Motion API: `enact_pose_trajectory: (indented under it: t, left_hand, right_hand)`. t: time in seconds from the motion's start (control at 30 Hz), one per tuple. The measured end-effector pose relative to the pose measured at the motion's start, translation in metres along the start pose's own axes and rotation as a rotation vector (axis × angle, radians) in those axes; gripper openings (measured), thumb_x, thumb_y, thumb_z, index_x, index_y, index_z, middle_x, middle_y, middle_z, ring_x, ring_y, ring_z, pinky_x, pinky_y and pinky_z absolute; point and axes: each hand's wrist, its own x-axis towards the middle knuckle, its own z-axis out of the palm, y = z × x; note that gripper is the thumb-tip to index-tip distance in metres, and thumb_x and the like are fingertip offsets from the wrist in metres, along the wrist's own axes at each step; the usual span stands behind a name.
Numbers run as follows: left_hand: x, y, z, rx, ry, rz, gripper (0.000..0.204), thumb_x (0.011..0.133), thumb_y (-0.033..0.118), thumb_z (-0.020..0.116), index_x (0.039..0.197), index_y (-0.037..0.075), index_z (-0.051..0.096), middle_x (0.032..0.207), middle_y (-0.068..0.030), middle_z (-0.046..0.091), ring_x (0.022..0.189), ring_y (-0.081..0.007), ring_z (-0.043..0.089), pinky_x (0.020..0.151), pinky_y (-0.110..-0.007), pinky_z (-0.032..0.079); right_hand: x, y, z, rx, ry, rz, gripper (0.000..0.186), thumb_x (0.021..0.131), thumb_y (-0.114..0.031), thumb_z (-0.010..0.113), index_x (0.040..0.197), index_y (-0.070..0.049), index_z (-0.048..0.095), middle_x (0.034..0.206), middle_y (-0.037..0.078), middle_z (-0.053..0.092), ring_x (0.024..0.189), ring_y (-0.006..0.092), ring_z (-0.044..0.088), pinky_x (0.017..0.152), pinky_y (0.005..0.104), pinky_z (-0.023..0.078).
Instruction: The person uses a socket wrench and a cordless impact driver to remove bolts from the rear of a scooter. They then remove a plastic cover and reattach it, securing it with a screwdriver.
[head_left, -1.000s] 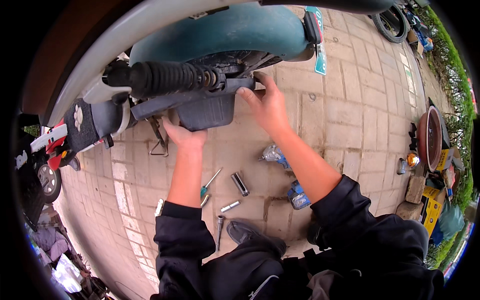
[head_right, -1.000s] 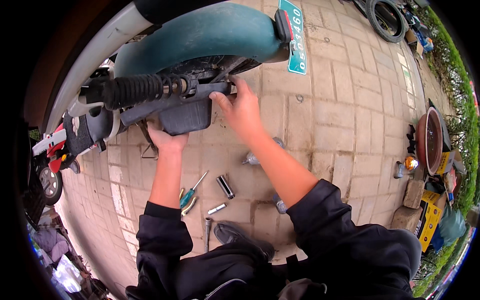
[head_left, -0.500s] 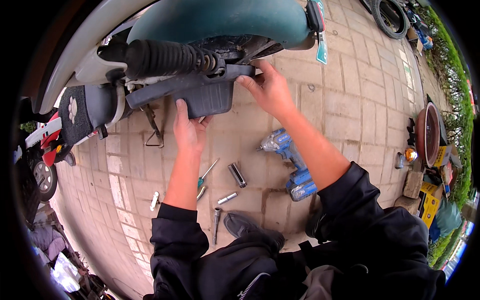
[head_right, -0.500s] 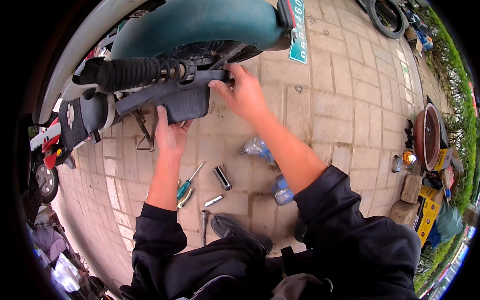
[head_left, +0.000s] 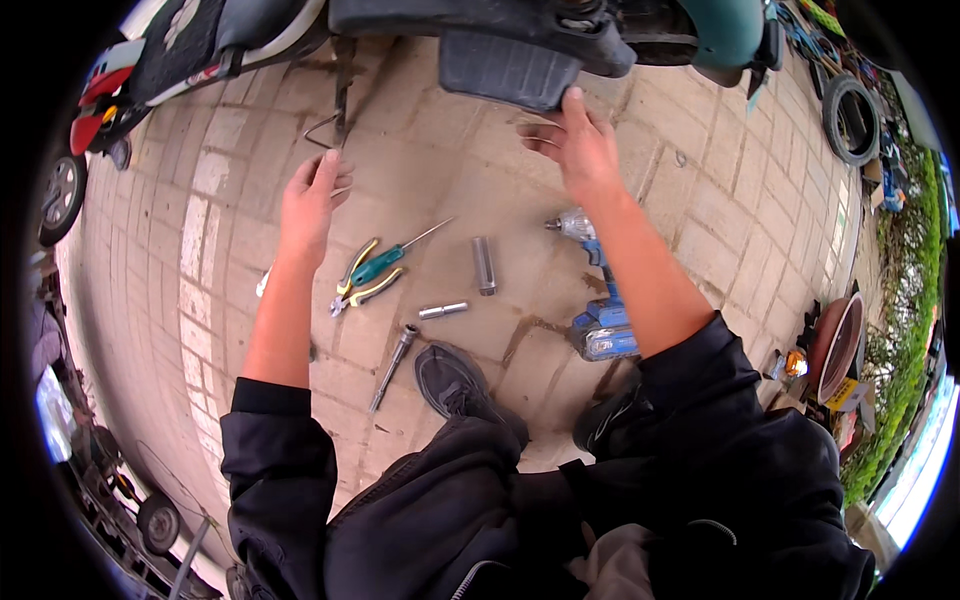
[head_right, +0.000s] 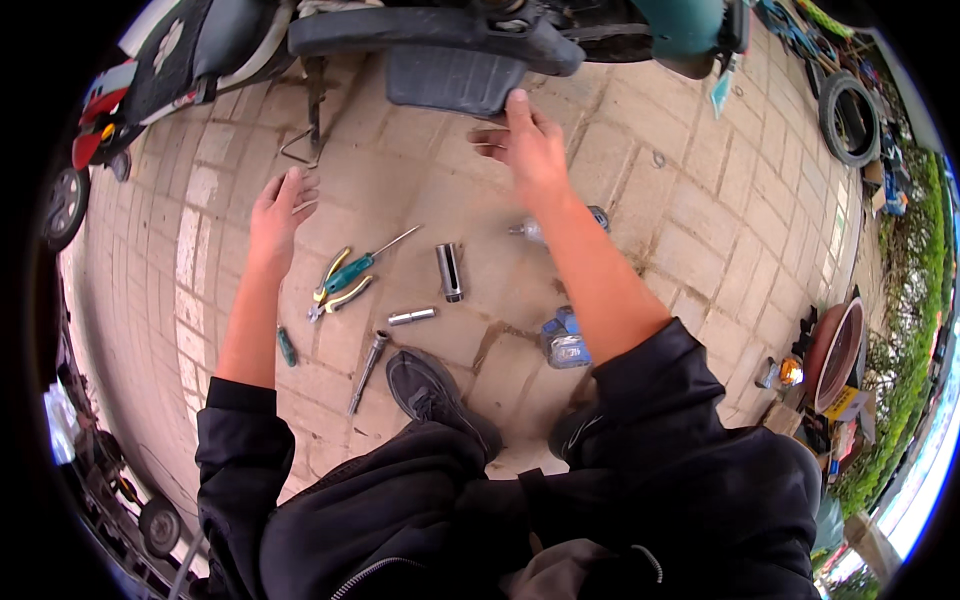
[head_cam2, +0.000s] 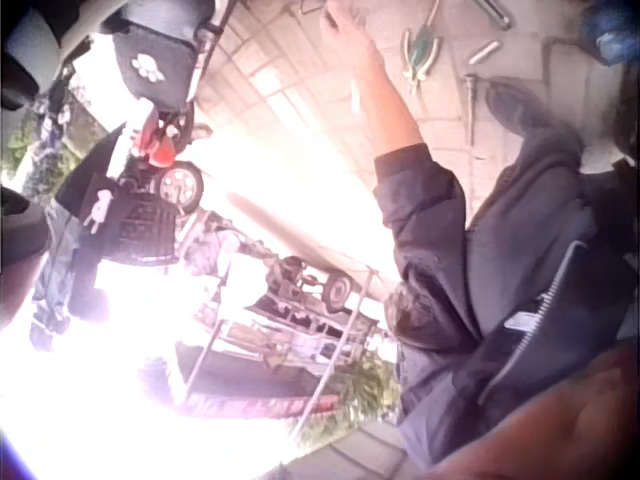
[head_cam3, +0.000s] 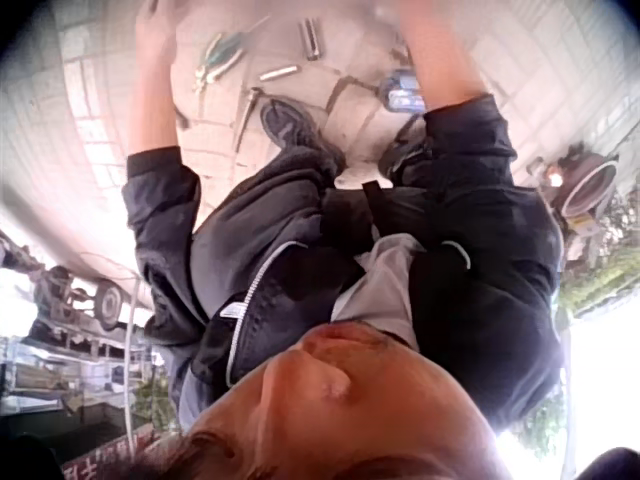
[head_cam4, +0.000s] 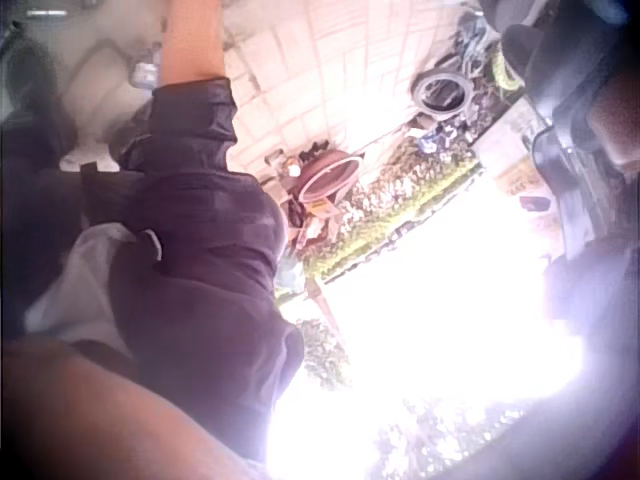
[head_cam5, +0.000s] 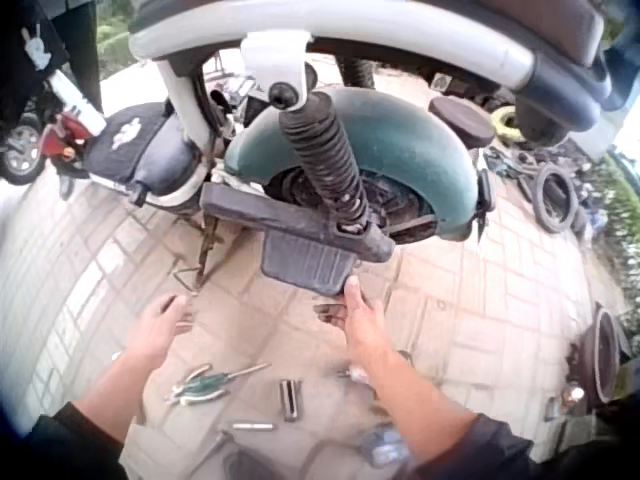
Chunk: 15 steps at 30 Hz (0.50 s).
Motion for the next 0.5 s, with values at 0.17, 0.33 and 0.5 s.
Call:
enact_pose_trajectory:
  t: [0.17, 0.33, 0.5]
  left_hand:
    - [-0.018, -0.071, -0.090, 0.628, 0.131, 0.118, 0.028, 0.085, 0.023, 0.061, 0.097, -0.002, 0.065, 0.085, -0.0136, 0.067, 0.079, -0.0215, 0.063, 0.073, -0.032, 0.048]
    - [-0.030, -0.127, -0.110, 0.782, 0.229, 0.070, 0.022, 0.078, 0.015, 0.064, 0.096, 0.001, 0.065, 0.086, -0.0157, 0.066, 0.079, -0.0266, 0.064, 0.072, -0.035, 0.049]
    - [-0.043, -0.156, -0.117, 0.782, 0.541, 0.012, 0.024, 0.075, 0.011, 0.064, 0.098, 0.001, 0.063, 0.084, -0.0160, 0.065, 0.079, -0.0300, 0.063, 0.072, -0.037, 0.049]
  right_hand:
    - [-0.014, 0.034, -0.029, -0.516, -0.111, 0.039, 0.042, 0.092, -0.035, 0.054, 0.099, 0.006, 0.059, 0.087, 0.011, 0.065, 0.065, 0.0137, 0.058, 0.060, 0.0277, 0.048]
    - [-0.061, 0.081, -0.009, -0.837, -0.383, 0.267, 0.032, 0.086, -0.028, 0.063, 0.083, 0.005, 0.062, 0.066, 0.007, 0.061, 0.051, 0.0130, 0.055, 0.047, 0.0287, 0.045]
    - [-0.085, 0.141, 0.081, -0.392, -0.242, 0.747, 0.039, 0.086, -0.037, 0.065, 0.080, 0.001, 0.056, 0.064, 0.010, 0.058, 0.047, 0.0162, 0.055, 0.040, 0.0287, 0.043]
